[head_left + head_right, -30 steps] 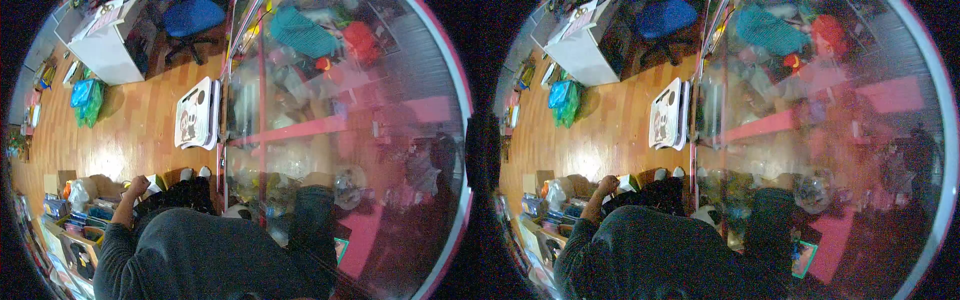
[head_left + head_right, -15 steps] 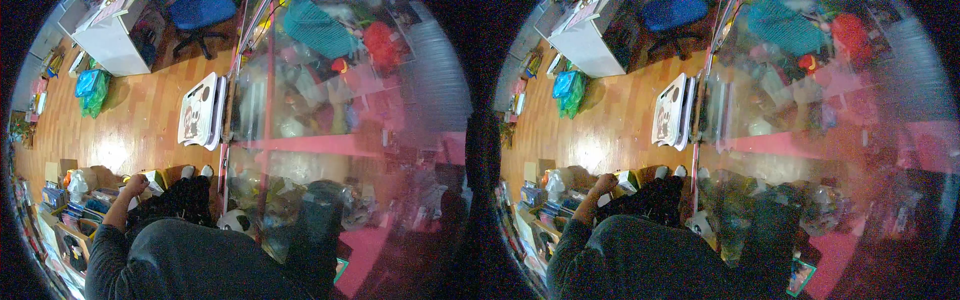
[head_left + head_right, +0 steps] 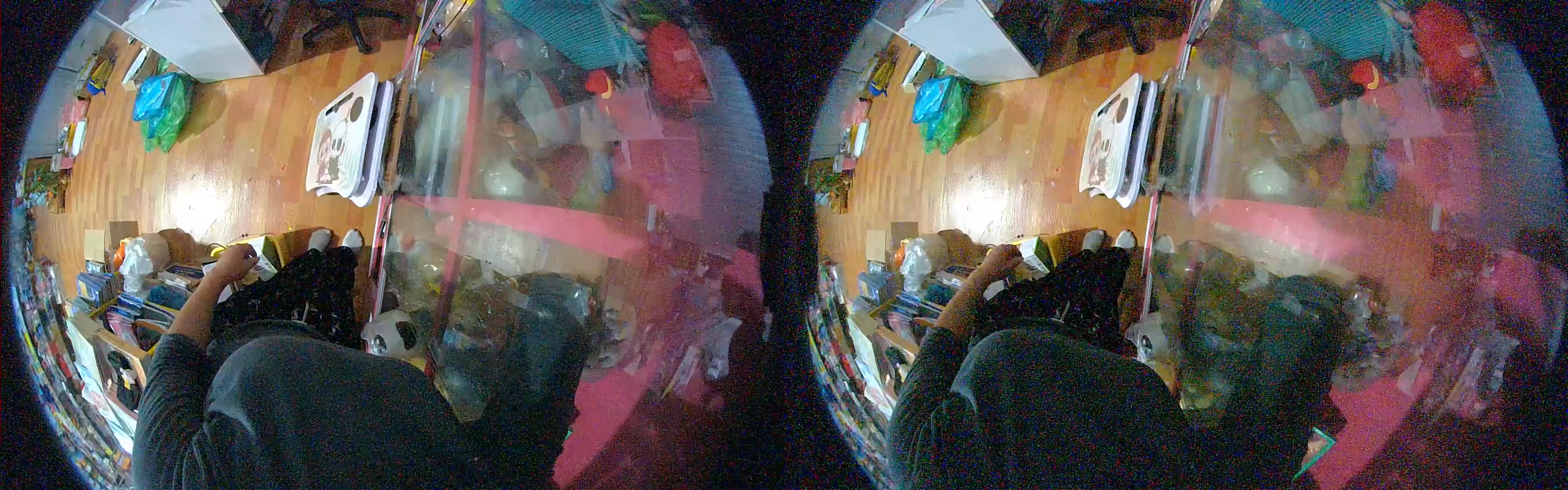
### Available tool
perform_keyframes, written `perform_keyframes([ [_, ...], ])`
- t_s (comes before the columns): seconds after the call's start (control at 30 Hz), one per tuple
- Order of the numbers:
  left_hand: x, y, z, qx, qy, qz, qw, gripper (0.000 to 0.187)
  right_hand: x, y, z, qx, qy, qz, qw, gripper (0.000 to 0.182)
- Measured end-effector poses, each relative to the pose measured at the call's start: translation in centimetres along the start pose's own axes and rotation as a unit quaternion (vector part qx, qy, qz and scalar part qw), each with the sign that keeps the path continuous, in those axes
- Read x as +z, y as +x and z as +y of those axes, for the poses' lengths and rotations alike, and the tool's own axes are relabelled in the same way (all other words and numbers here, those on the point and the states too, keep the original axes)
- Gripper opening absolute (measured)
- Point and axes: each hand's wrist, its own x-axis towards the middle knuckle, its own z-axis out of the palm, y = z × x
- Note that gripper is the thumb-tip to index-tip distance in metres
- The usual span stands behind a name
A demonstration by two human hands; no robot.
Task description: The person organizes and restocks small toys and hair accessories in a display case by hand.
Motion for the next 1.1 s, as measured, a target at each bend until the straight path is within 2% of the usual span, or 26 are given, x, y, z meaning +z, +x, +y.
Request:
perform_keyframes([
  [0.17,0.5,-0.1,0.9,0.014,0.005,-0.014,1.000,0.027,-2.9,0.5,2.2,-0.002,-0.037,0.012,0.999,0.035],
  [0.23,0.8,-0.1,0.7,-0.012,-0.039,-0.010,0.999,0.027,-4.2,0.7,2.7,0.001,-0.051,0.019,0.999,0.035],
  [0.27,1.2,0.4,0.1,0.016,0.029,-0.005,0.999,0.027,-4.9,0.5,2.7,0.003,-0.057,0.022,0.998,0.035],
  [0.43,0.7,1.3,-0.4,0.060,0.005,-0.003,0.998,0.028,-9.2,-0.9,3.5,0.012,-0.102,0.028,0.994,0.034],
  [0.5,-0.1,1.6,0.5,-0.002,-0.043,-0.029,0.999,0.026,-11.8,-1.6,3.8,0.019,-0.125,0.033,0.991,0.034],
  [0.53,0.6,2.2,-0.7,0.056,-0.042,0.020,0.997,0.024,-13.3,-2.5,3.8,0.026,-0.137,0.035,0.990,0.034],
  [0.57,1.0,2.6,-1.4,0.069,-0.039,0.018,0.997,0.024,-14.8,-3.3,3.8,0.034,-0.150,0.039,0.987,0.034],
  [0.67,-0.1,3.8,-0.6,-0.011,-0.042,-0.019,0.999,0.025,-20.3,-6.1,2.0,0.064,-0.189,0.051,0.979,0.034],
  [0.8,-0.3,5.9,-1.9,0.038,-0.085,0.007,0.996,0.025,-25.8,-9.5,-1.7,0.102,-0.229,0.070,0.966,0.034],
  [0.83,-0.3,6.7,-2.4,0.057,-0.063,0.009,0.996,0.026,-26.5,-10.7,-2.8,0.115,-0.235,0.072,0.962,0.034],
  [0.9,0.1,8.6,-4.0,0.039,-0.060,-0.004,0.997,0.026,-27.3,-14.2,-5.6,0.149,-0.243,0.070,0.956,0.034],
  [0.93,1.1,10.0,-5.8,0.078,-0.079,0.015,0.994,0.026,-26.6,-16.3,-4.8,0.169,-0.246,0.068,0.952,0.034],
  [0.97,1.5,11.0,-6.8,0.067,-0.095,-0.003,0.993,0.026,-27.5,-18.2,-7.1,0.192,-0.246,0.065,0.948,0.034],
  [1.0,0.6,10.5,-6.0,0.040,-0.123,-0.033,0.991,0.026,-29.7,-19.1,-11.0,0.247,-0.017,0.194,0.949,0.030],
  [1.03,-0.2,9.8,-5.1,0.012,-0.149,-0.065,0.987,0.027,-32.3,-19.7,-14.9,0.283,0.205,0.318,0.881,0.026],
  [1.07,0.1,10.5,-5.9,0.042,-0.118,-0.063,0.990,0.026,-35.0,-19.6,-18.4,0.305,0.196,0.325,0.873,0.026],
  [1.1,0.4,10.7,-6.2,0.030,-0.148,-0.072,0.986,0.026,-37.9,-19.1,-21.7,0.412,0.328,0.454,0.719,0.023],
])
